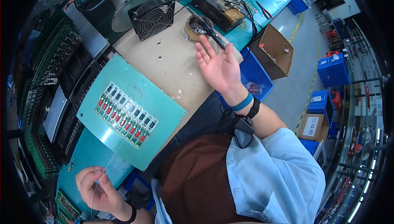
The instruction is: Soldering electronic components onto a printed circuit board.
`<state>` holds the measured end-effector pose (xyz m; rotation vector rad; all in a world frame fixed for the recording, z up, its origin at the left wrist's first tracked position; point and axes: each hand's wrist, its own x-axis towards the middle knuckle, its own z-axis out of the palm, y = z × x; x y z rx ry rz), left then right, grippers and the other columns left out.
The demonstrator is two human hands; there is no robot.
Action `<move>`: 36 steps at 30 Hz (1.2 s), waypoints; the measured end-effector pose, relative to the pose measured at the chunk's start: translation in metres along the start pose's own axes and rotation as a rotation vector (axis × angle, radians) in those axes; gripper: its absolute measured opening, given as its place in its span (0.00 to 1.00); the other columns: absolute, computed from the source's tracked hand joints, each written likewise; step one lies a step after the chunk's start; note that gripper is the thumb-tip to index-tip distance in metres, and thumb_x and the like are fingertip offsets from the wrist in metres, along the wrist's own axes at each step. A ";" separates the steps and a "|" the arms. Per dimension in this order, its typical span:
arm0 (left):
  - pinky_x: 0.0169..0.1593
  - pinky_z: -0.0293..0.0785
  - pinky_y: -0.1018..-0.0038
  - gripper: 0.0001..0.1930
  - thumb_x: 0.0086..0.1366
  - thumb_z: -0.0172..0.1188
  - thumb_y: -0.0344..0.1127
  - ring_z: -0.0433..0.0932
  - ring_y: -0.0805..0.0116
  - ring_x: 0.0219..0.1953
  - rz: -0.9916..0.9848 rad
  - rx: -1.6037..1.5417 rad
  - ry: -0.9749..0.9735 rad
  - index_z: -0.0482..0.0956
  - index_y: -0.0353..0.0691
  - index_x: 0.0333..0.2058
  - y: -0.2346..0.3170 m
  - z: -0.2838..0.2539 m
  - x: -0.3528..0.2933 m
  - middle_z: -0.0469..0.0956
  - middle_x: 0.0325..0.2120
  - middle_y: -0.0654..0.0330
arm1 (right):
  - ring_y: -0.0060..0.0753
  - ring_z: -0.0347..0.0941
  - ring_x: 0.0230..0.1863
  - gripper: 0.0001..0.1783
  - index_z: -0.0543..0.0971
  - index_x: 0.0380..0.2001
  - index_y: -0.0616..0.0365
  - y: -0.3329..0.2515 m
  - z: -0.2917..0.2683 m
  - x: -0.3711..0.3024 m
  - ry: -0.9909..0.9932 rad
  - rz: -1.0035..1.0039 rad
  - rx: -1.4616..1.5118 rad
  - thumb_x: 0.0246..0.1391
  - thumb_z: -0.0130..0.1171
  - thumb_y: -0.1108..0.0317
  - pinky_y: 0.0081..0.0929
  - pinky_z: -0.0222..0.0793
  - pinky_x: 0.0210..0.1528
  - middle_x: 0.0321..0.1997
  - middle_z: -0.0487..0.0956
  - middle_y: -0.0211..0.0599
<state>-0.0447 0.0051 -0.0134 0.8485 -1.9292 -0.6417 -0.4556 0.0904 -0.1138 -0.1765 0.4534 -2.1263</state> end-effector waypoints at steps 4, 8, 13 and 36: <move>0.37 0.76 0.75 0.04 0.67 0.61 0.25 0.76 0.65 0.35 -0.012 -0.001 -0.008 0.77 0.31 0.38 -0.001 -0.005 -0.004 0.76 0.35 0.51 | 0.49 0.69 0.66 0.33 0.65 0.71 0.47 -0.008 -0.002 -0.006 -0.047 -0.173 -0.127 0.72 0.51 0.42 0.44 0.69 0.65 0.73 0.66 0.46; 0.37 0.77 0.75 0.03 0.67 0.60 0.23 0.76 0.65 0.36 -0.009 0.059 -0.018 0.77 0.31 0.38 -0.008 -0.017 -0.008 0.76 0.36 0.51 | 0.45 0.74 0.61 0.31 0.65 0.71 0.50 -0.032 -0.017 -0.018 -0.177 -0.336 -0.348 0.73 0.52 0.47 0.41 0.72 0.62 0.68 0.72 0.46; 0.40 0.77 0.74 0.03 0.70 0.58 0.22 0.75 0.65 0.39 -0.056 0.056 0.002 0.77 0.31 0.40 -0.017 -0.025 -0.010 0.75 0.38 0.51 | 0.38 0.79 0.51 0.28 0.67 0.69 0.58 -0.046 -0.022 -0.023 -0.059 -0.530 -0.761 0.73 0.55 0.55 0.37 0.75 0.56 0.57 0.80 0.48; 0.42 0.72 0.78 0.04 0.68 0.61 0.21 0.75 0.71 0.37 -0.146 0.050 0.082 0.78 0.31 0.40 -0.010 -0.026 0.044 0.77 0.38 0.56 | 0.40 0.82 0.43 0.28 0.73 0.65 0.58 -0.022 0.049 -0.027 -0.393 -0.147 -0.462 0.74 0.51 0.49 0.36 0.77 0.47 0.50 0.84 0.52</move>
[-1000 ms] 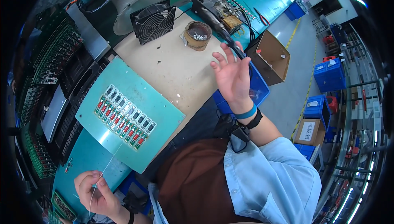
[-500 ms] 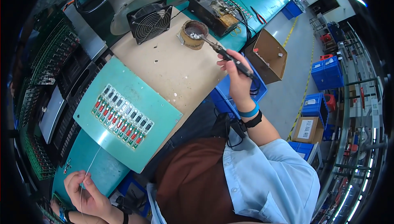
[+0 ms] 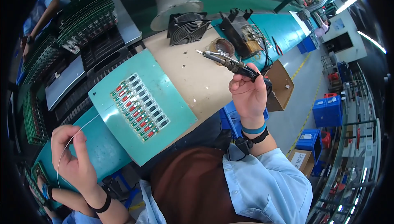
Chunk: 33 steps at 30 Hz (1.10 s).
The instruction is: Soldering electronic components onto a printed circuit board.
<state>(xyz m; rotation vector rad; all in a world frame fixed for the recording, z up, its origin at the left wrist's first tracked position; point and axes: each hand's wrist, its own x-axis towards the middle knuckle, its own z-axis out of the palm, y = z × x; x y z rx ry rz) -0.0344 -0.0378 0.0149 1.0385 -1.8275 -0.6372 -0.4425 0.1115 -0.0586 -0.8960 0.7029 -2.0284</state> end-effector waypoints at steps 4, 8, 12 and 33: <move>0.40 0.72 0.79 0.03 0.67 0.63 0.21 0.76 0.73 0.36 0.007 0.036 -0.003 0.80 0.31 0.39 -0.004 0.010 0.012 0.79 0.37 0.57 | 0.42 0.83 0.43 0.29 0.74 0.64 0.61 0.015 0.025 0.000 -0.029 0.010 -0.091 0.72 0.55 0.49 0.36 0.79 0.46 0.49 0.85 0.53; 0.37 0.73 0.80 0.03 0.65 0.67 0.22 0.78 0.74 0.34 0.059 0.092 0.001 0.83 0.33 0.37 -0.001 0.023 0.034 0.81 0.34 0.59 | 0.44 0.85 0.42 0.31 0.74 0.61 0.66 0.035 0.063 -0.006 -0.053 -0.010 -0.382 0.68 0.62 0.50 0.36 0.80 0.47 0.47 0.85 0.54; 0.36 0.73 0.81 0.04 0.64 0.69 0.23 0.78 0.76 0.32 0.071 0.134 -0.022 0.85 0.34 0.37 -0.008 0.030 0.049 0.83 0.33 0.60 | 0.47 0.86 0.43 0.32 0.76 0.57 0.70 0.048 0.087 -0.001 -0.198 -0.043 -0.726 0.65 0.68 0.52 0.36 0.82 0.48 0.47 0.85 0.55; 0.35 0.76 0.80 0.06 0.61 0.69 0.18 0.81 0.72 0.34 0.162 0.220 -0.175 0.84 0.31 0.37 -0.045 0.054 0.063 0.83 0.34 0.55 | 0.47 0.85 0.39 0.26 0.81 0.52 0.66 0.088 0.100 0.011 -0.581 -0.125 -1.151 0.59 0.73 0.57 0.35 0.79 0.40 0.44 0.85 0.52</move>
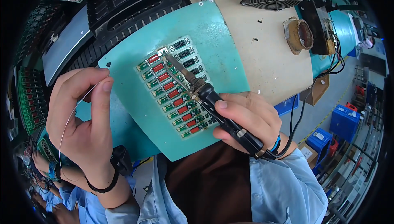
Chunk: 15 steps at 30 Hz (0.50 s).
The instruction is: Soldering electronic components onto a printed circuit board.
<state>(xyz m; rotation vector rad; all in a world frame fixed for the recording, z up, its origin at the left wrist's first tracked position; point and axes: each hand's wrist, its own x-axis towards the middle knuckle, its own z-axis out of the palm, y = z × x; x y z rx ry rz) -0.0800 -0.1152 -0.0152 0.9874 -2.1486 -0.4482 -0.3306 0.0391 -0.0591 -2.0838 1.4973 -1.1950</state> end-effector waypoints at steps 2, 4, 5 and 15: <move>0.36 0.77 0.80 0.06 0.61 0.68 0.17 0.81 0.72 0.34 0.011 0.008 -0.009 0.84 0.30 0.37 -0.001 0.001 0.000 0.83 0.34 0.55 | 0.46 0.85 0.39 0.26 0.81 0.52 0.65 0.000 0.001 -0.001 -0.011 0.001 -0.021 0.59 0.74 0.57 0.35 0.79 0.40 0.44 0.85 0.51; 0.37 0.78 0.80 0.07 0.61 0.68 0.17 0.82 0.71 0.35 0.024 0.013 -0.022 0.84 0.30 0.37 -0.001 0.001 0.001 0.83 0.35 0.54 | 0.46 0.85 0.38 0.26 0.80 0.53 0.65 0.003 0.004 -0.001 0.001 -0.006 -0.013 0.59 0.74 0.58 0.35 0.79 0.39 0.44 0.85 0.51; 0.37 0.78 0.80 0.07 0.61 0.68 0.17 0.82 0.70 0.35 0.031 0.014 -0.027 0.84 0.30 0.37 -0.002 0.001 0.002 0.83 0.35 0.54 | 0.46 0.85 0.38 0.26 0.80 0.54 0.65 0.003 0.005 -0.001 0.007 -0.009 -0.010 0.59 0.74 0.58 0.34 0.79 0.39 0.44 0.85 0.51; 0.40 0.79 0.79 0.08 0.60 0.68 0.16 0.82 0.67 0.37 0.027 -0.001 -0.055 0.84 0.29 0.38 -0.006 0.002 0.004 0.83 0.36 0.52 | 0.46 0.85 0.38 0.27 0.80 0.54 0.65 0.004 0.005 0.001 -0.008 0.005 0.011 0.60 0.73 0.57 0.34 0.79 0.39 0.44 0.85 0.50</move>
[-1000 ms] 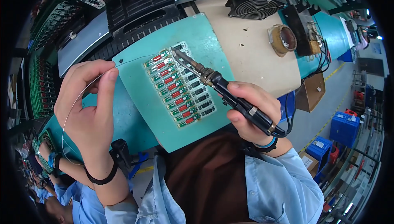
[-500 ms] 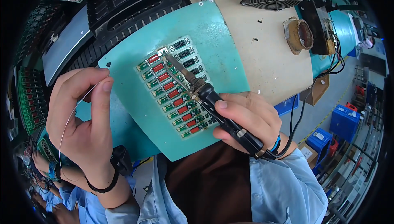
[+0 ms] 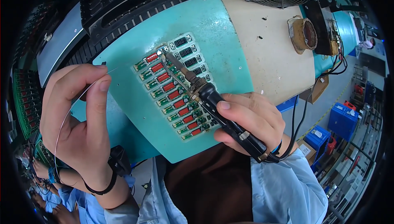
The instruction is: Soldering electronic components onto a printed circuit board.
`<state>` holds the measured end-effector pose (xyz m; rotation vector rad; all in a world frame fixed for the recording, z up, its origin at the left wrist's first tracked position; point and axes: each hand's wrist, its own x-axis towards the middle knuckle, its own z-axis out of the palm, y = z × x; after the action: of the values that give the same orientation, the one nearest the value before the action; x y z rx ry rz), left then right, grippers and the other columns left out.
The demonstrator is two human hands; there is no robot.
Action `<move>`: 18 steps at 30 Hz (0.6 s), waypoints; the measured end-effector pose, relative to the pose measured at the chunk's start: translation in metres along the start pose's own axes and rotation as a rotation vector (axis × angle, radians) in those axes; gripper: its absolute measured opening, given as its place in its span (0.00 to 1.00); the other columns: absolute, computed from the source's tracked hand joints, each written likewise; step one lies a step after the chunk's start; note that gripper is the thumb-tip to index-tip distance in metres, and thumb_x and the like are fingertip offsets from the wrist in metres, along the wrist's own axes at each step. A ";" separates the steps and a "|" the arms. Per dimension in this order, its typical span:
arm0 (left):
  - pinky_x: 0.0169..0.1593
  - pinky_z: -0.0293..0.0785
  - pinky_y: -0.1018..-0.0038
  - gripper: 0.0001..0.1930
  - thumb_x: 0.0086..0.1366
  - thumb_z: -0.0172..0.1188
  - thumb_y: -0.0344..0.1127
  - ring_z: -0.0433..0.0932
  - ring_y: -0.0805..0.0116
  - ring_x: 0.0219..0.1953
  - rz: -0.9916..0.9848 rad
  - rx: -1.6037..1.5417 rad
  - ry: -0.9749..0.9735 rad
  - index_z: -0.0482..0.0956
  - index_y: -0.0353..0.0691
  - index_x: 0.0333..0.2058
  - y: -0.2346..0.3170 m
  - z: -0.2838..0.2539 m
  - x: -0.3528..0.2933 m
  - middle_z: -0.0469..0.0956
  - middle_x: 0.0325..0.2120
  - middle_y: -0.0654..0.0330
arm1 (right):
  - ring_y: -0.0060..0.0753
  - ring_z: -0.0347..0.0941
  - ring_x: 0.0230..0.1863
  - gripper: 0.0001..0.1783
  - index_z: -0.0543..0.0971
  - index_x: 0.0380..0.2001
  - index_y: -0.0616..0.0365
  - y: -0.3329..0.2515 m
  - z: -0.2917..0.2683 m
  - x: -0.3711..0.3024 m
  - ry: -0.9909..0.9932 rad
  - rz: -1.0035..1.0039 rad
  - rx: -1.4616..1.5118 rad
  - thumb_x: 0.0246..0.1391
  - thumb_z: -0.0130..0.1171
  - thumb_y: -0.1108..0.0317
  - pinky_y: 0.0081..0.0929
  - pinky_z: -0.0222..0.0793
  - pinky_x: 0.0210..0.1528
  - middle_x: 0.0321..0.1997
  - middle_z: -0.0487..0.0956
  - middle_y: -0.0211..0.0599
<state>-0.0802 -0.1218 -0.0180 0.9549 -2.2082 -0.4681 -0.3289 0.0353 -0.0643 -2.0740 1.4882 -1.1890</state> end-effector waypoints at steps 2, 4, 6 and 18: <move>0.40 0.79 0.78 0.08 0.60 0.68 0.16 0.82 0.66 0.38 0.000 0.014 -0.018 0.84 0.29 0.38 0.000 0.000 0.001 0.83 0.35 0.52 | 0.46 0.85 0.38 0.27 0.80 0.54 0.65 0.000 0.001 -0.001 0.010 0.001 0.001 0.60 0.73 0.57 0.34 0.79 0.39 0.44 0.85 0.50; 0.41 0.78 0.78 0.08 0.60 0.68 0.16 0.82 0.66 0.38 -0.004 0.001 -0.018 0.84 0.29 0.38 0.000 0.001 0.001 0.83 0.35 0.52 | 0.46 0.85 0.38 0.27 0.80 0.54 0.65 0.000 0.000 0.000 0.005 0.007 0.002 0.60 0.73 0.56 0.34 0.79 0.39 0.44 0.85 0.50; 0.43 0.78 0.77 0.08 0.59 0.68 0.15 0.82 0.65 0.39 -0.011 -0.022 -0.015 0.84 0.29 0.38 0.000 0.002 0.001 0.83 0.35 0.52 | 0.45 0.85 0.38 0.27 0.80 0.54 0.65 -0.001 -0.001 0.000 -0.004 0.015 0.005 0.60 0.73 0.56 0.34 0.79 0.40 0.44 0.85 0.51; 0.45 0.77 0.75 0.09 0.58 0.68 0.15 0.82 0.64 0.39 -0.014 -0.010 -0.032 0.84 0.29 0.37 -0.001 0.002 0.002 0.84 0.36 0.53 | 0.46 0.85 0.38 0.30 0.79 0.56 0.62 -0.003 -0.001 -0.002 -0.020 0.060 0.031 0.58 0.75 0.54 0.35 0.78 0.39 0.45 0.85 0.51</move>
<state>-0.0820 -0.1236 -0.0192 0.9643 -2.2277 -0.5033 -0.3279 0.0386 -0.0631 -2.0012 1.5018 -1.1580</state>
